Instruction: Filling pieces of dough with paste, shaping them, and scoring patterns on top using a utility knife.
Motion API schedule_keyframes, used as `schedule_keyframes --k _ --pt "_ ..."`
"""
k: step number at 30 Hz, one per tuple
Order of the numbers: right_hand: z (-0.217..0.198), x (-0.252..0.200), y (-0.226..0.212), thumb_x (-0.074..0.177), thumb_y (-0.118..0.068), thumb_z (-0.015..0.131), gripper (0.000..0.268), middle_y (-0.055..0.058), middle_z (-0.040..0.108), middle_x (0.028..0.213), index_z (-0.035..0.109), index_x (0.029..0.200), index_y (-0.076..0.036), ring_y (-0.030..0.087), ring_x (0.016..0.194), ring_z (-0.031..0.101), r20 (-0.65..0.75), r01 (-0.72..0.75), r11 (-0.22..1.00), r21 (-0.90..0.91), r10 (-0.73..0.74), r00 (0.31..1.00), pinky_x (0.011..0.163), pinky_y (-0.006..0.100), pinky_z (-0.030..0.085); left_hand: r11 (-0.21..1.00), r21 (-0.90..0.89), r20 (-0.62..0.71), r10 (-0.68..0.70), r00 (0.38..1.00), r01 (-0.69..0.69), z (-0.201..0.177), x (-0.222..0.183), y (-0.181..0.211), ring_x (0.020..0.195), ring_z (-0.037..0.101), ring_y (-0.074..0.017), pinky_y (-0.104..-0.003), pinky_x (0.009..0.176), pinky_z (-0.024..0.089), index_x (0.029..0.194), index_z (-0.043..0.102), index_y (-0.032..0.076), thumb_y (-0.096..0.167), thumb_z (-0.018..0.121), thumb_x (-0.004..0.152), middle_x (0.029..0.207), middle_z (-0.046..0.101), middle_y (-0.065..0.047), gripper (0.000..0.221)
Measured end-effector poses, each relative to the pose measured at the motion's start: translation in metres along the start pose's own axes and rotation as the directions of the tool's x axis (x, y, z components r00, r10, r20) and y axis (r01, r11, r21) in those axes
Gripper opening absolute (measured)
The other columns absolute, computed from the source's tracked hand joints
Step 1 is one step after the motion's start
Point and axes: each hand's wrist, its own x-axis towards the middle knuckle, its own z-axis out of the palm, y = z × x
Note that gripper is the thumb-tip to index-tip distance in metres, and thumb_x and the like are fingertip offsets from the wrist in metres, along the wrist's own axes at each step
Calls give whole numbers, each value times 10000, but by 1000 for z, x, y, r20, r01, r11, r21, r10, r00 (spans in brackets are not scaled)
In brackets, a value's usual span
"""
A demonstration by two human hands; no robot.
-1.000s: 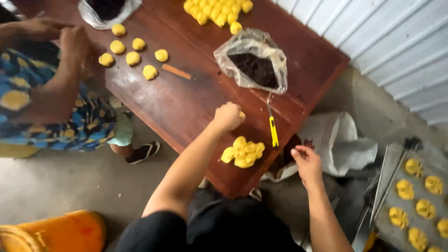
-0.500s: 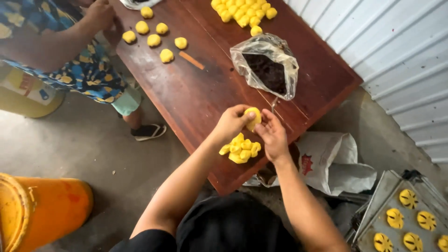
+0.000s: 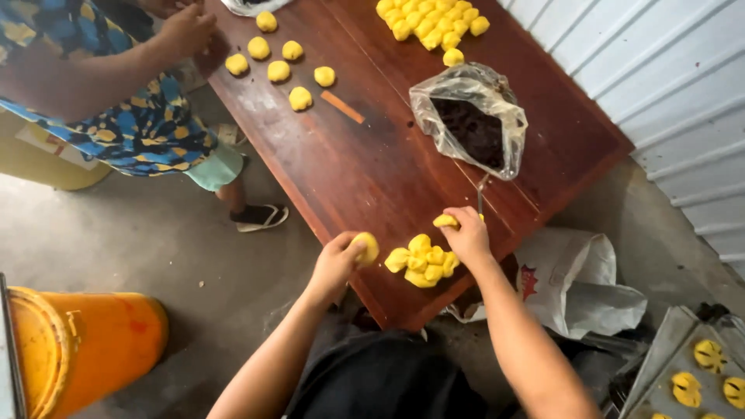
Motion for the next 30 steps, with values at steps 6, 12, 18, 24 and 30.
schedule_keyframes --k 6,12,18,24,30 --pt "-53 30 -62 702 -282 815 656 104 705 1160 703 1348 -274 384 1151 655 550 35 999 2 -31 835 961 565 544 984 -147 -79 -118 990 105 -44 -18 -30 805 687 -290 -372 628 607 1194 752 5 207 749 929 954 696 -202 333" --pt "-74 113 -8 791 10 663 500 138 746 1184 703 1286 -50 300 982 719 180 -331 930 160 303 936 860 375 565 987 -149 -49 -65 997 57 -67 -53 4 808 642 -180 -289 748 530 1184 725 -74 126 616 958 970 747 -142 321" --pt "-37 164 57 808 -210 781 497 141 645 1173 662 1267 -59 368 1013 634 -32 23 887 -462 -43 999 858 461 563 996 -54 -244 -85 966 74 -93 -74 -16 817 671 -200 -299 729 534 1161 768 -48 130 654 918 964 780 -137 322" --pt "-17 159 76 918 -189 599 174 99 677 1031 752 908 -108 333 985 630 -42 0 826 -563 -29 999 890 444 537 938 -333 -273 -188 943 90 -110 -111 -24 846 656 -281 -371 750 521 1195 730 -129 86 635 947 1000 750 -232 342" --pt "-40 158 67 956 -221 631 221 155 719 1015 784 948 -62 390 891 686 52 -174 882 -438 218 975 808 474 571 939 -340 -260 -136 956 41 -103 -107 -46 866 697 -285 -372 812 558 1148 754 -146 83 695 915 987 782 -236 332"
